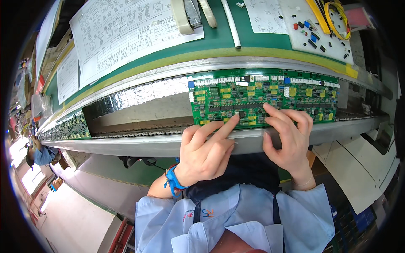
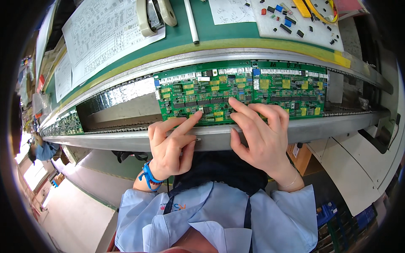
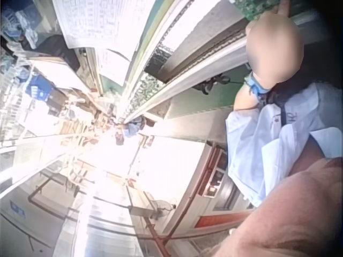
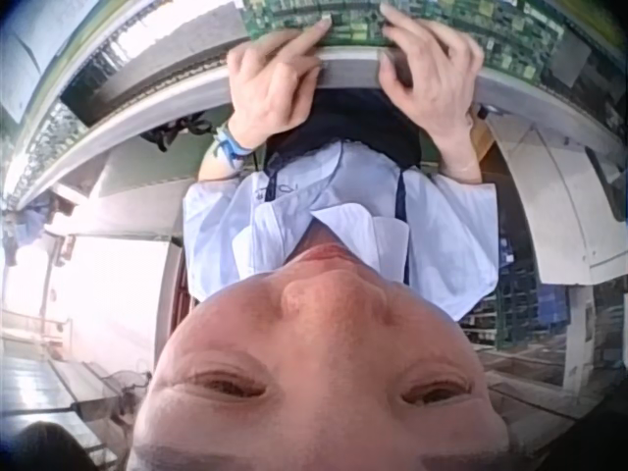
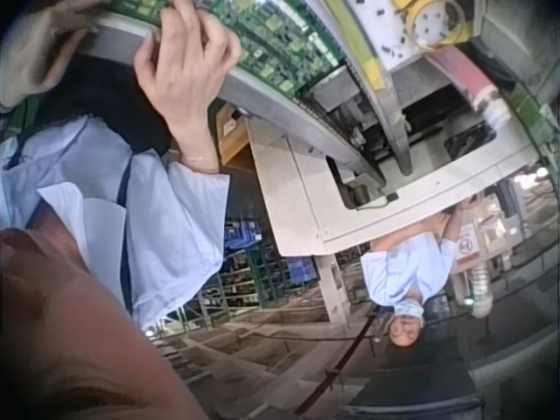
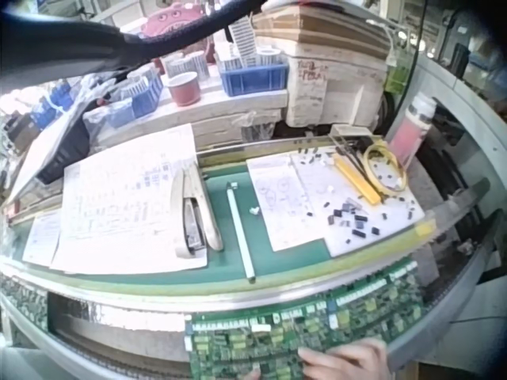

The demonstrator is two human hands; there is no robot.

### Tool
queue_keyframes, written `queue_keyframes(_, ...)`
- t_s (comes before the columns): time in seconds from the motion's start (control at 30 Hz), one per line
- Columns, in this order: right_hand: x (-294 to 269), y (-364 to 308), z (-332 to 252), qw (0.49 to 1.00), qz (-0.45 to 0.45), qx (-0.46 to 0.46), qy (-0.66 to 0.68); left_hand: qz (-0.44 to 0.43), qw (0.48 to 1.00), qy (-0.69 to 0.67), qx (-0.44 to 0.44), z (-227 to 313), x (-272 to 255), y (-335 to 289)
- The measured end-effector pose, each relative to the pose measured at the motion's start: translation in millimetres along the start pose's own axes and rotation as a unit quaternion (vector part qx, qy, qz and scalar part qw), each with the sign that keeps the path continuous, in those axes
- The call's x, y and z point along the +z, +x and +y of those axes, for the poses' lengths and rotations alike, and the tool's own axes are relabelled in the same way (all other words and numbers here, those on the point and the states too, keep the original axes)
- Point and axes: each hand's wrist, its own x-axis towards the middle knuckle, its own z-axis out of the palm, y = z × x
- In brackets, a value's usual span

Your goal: The person assembles electronic circuit boards on a production line, using a small white tool to press components onto the green boards. The person also uses a smartphone to reference information during the process. The boards are moved along a conveyor system as the person works.

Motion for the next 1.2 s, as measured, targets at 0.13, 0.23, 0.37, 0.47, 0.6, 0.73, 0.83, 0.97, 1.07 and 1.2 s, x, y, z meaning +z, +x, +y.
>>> queue_keyframes(0.13,0,-1,0,1.0,0.001,0.002,-0.002,0.052,0.998,-0.026,-0.017,-3,2,-8)
queue_keyframes(0.23,1,-1,0,1.0,0.002,0.001,-0.005,0.073,0.996,-0.03,-0.032,-4,2,-11)
queue_keyframes(0.37,1,-1,-1,1.0,0.003,0.0,-0.008,0.092,0.994,-0.052,-0.027,-5,2,-14)
queue_keyframes(0.47,2,-1,-1,1.0,0.01,-0.004,-0.016,0.095,0.993,-0.061,-0.028,-6,0,-18)
queue_keyframes(0.6,3,-2,-1,0.999,0.029,-0.013,-0.014,0.114,0.991,-0.063,-0.03,-4,1,-19)
queue_keyframes(0.73,0,-3,2,0.998,0.059,-0.002,0.034,0.131,0.988,-0.068,-0.037,-3,1,-19)
queue_keyframes(0.83,8,-7,6,0.994,0.101,0.009,0.027,0.179,0.979,-0.09,-0.025,-6,5,-21)
queue_keyframes(0.97,12,-8,8,0.991,0.131,0.008,0.023,0.158,0.984,-0.075,-0.044,-3,4,-22)
queue_keyframes(1.07,8,-4,5,0.992,0.114,0.035,0.038,0.167,0.982,-0.077,-0.049,-4,5,-21)
queue_keyframes(1.2,4,5,2,0.996,0.08,0.04,0.031,0.19,0.976,-0.083,-0.072,-4,10,-19)
